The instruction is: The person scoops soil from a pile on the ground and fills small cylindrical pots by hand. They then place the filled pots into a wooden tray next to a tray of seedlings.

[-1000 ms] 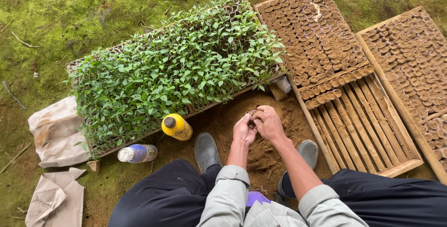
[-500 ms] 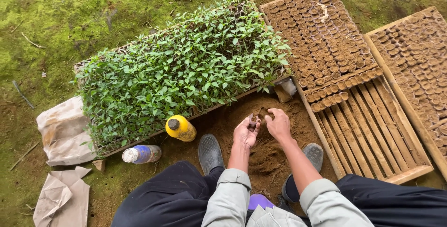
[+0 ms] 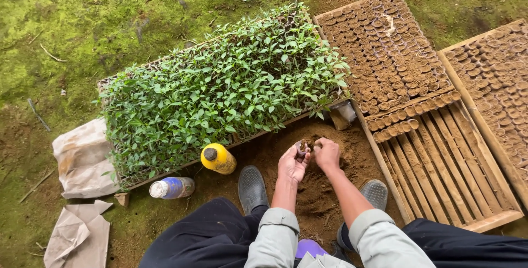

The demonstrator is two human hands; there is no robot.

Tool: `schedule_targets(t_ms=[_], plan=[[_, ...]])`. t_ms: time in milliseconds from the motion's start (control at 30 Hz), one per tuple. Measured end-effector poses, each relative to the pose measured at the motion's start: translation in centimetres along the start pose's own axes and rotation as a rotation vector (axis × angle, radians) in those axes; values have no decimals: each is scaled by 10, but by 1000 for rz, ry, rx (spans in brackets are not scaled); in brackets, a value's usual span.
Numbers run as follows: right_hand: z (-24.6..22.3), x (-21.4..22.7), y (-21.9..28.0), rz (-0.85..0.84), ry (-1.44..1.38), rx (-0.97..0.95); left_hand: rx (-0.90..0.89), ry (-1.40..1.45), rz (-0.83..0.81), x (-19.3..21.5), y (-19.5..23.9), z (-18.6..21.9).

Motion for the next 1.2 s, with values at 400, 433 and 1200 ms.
schedule_targets(t_ms=[400, 433, 1200], plan=[[-121, 117, 102, -123, -738, 163, -29, 22, -41, 4, -12, -14], [-122, 119, 105, -123, -738, 164, -29, 22, -42, 2, -10, -14], [-156, 134, 130, -154, -422, 156, -41, 48, -119, -17, 0, -11]])
Point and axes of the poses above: each hand's wrist, its own y-axis away from the middle knuckle, its own x-axis out of the back of the hand, z = x × y, the point moved 4 cm from there along -y, towards the middle knuckle, and after that the axes turned 13 degrees about -z, right-handed, at the moved point
